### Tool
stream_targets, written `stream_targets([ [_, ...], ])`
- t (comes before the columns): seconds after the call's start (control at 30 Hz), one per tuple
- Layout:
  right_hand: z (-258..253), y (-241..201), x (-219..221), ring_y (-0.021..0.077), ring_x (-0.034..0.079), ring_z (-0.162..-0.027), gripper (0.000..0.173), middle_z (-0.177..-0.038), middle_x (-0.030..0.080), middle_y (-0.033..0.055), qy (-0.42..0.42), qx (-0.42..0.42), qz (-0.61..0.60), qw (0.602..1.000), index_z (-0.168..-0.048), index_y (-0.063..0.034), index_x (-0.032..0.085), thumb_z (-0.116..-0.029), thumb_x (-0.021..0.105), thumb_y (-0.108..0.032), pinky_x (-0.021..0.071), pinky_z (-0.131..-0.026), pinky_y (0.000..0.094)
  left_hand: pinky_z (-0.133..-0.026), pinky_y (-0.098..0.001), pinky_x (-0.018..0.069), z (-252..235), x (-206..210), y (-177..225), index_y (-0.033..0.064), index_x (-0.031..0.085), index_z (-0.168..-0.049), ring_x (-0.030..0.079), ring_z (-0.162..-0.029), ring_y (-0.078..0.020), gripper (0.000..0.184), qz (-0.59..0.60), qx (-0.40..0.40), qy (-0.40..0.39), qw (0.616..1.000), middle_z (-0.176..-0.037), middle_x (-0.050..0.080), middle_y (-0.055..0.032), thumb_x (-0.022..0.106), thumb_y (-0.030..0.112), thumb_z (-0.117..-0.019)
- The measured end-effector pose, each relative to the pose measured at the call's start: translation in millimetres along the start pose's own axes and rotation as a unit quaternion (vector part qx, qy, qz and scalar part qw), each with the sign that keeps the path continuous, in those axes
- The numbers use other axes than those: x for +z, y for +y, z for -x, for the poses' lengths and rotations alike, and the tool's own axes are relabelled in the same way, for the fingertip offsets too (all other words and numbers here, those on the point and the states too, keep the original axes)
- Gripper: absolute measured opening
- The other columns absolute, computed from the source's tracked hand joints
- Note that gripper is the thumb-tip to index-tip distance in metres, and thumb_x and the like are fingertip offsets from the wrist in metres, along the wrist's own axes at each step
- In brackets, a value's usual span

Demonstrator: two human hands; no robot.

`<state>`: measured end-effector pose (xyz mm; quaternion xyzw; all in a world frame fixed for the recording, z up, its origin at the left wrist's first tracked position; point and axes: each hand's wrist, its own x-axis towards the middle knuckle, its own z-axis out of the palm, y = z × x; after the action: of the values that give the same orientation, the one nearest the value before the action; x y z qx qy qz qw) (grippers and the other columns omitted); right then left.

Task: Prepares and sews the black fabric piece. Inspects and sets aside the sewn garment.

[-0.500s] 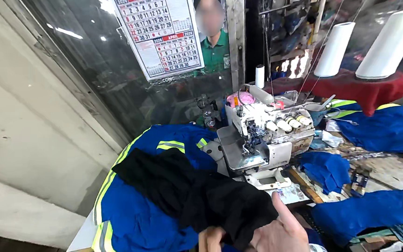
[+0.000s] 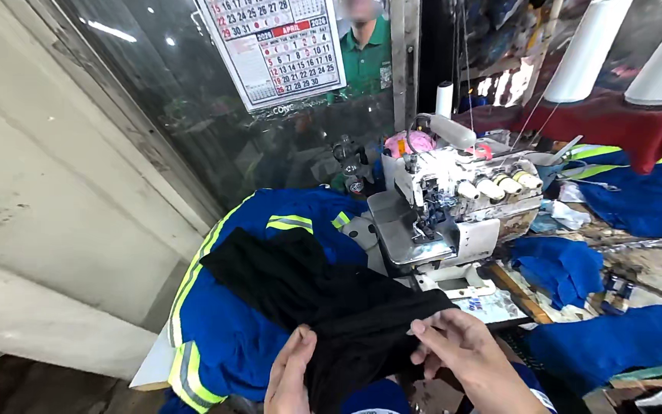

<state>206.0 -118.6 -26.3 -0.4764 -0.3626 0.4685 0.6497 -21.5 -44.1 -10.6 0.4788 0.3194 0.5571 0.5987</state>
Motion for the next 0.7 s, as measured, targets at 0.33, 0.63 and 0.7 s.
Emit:
stream_targets([
  [0.33,-24.0,-5.5,8.9,0.0186,0.062,-0.120,0.048,-0.130,0.065,0.0019,-0.072,-0.127,0.453,0.879,-0.131,-0.0234,0.068,-0.0903,0.071,-0.048,0.0560,-0.097,0.0461,-0.079,-0.0354,0.0610,-8.9,-25.3,15.2,0.0023,0.064,-0.105,0.068,-0.086,-0.0165,0.027,-0.043,0.054,-0.109,0.992,-0.094,0.067,-0.0096,0.045,0.021,-0.1097],
  [0.63,-32.4,-25.2,24.6,0.0187,0.069,-0.103,0.034,-0.110,0.071,0.0111,-0.174,0.089,-0.142,0.970,-0.117,-0.0065,0.069,-0.1065,0.047,-0.031,0.0581,-0.092,0.0398,-0.079,-0.0432,0.0637,-27.8,-29.8,24.9,-0.0012,0.064,-0.119,0.072,-0.092,-0.0229,0.033,-0.086,-0.012,0.067,0.994,-0.103,0.071,-0.0148,0.042,0.022,-0.1104],
  [0.7,-32.5,-27.7,14.8,0.0149,0.068,-0.095,0.034,-0.102,0.070,0.0080,-0.195,0.052,-0.130,0.971,-0.112,-0.0089,0.070,-0.1047,0.049,-0.035,0.0587,-0.084,0.0351,-0.075,-0.0382,0.0633,-41.7,-26.8,43.7,0.0000,0.067,-0.111,0.072,-0.084,-0.0194,0.029,-0.105,0.024,0.041,0.993,-0.095,0.072,-0.0121,0.046,0.019,-0.1086],
])
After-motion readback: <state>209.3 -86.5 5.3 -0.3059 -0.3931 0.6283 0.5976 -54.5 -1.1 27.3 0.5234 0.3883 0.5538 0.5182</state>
